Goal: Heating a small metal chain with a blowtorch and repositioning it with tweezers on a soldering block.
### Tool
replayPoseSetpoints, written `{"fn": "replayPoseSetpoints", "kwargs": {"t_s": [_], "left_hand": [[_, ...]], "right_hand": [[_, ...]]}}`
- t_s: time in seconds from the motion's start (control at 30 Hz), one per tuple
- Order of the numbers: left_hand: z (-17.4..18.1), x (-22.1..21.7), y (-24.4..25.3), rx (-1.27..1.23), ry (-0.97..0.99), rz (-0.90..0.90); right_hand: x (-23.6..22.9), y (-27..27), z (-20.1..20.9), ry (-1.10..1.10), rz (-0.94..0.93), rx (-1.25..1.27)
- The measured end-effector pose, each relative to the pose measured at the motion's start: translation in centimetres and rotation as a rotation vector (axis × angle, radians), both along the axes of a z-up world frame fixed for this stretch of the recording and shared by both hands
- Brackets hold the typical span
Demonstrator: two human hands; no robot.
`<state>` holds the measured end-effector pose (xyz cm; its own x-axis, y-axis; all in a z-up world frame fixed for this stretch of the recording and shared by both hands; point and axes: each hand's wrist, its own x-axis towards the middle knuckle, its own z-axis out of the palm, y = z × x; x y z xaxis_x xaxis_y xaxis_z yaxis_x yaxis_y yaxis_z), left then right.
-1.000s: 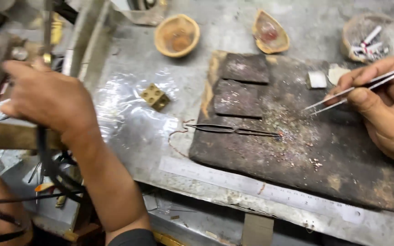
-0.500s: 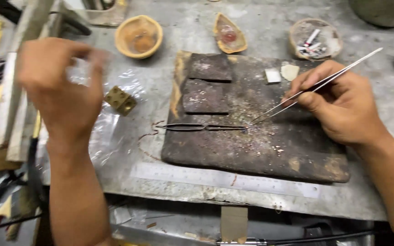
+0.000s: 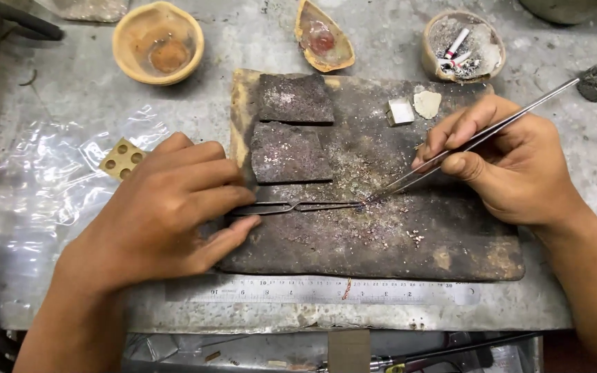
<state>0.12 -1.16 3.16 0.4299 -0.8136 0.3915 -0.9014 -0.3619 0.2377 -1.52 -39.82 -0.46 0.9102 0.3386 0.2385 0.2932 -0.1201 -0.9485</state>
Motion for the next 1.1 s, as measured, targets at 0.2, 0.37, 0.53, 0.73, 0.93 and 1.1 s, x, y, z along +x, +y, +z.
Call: {"fn": "replayPoseSetpoints", "kwargs": {"t_s": [0.2,0.37,0.53,0.73,0.93,1.1], "left_hand": [[0.42,-0.17,-0.33,-0.056,0.003,-0.055],[0.59,-0.26,-0.39,-0.061,-0.03,-0.066],[0.53,-0.21,-0.41,-0.067,-0.003,-0.07],[0.44,-0.21,-0.41,-0.071,-0.003,-0.066],[0.61,-0.32,-0.6,-0.083,0.046,-0.063],[0.59,-0.32,-0.61,-0.106,0.127,-0.066]], "right_hand": [[-0.03,-0.34,-0.24,-0.009,0.021,0.013],[-0.05,-0.29,-0.03,-0.029,0.017,-0.028],[-0.18,-0.21,-0.09,-0.023,0.01,-0.02],[-0.15,-0.06,0.12,-0.032,0.012,-0.041],[-0.17,-0.03,0.0,-0.03,0.007,-0.034],[-0.25,-0.22,-0.12,-0.02,-0.028,-0.037]]}}
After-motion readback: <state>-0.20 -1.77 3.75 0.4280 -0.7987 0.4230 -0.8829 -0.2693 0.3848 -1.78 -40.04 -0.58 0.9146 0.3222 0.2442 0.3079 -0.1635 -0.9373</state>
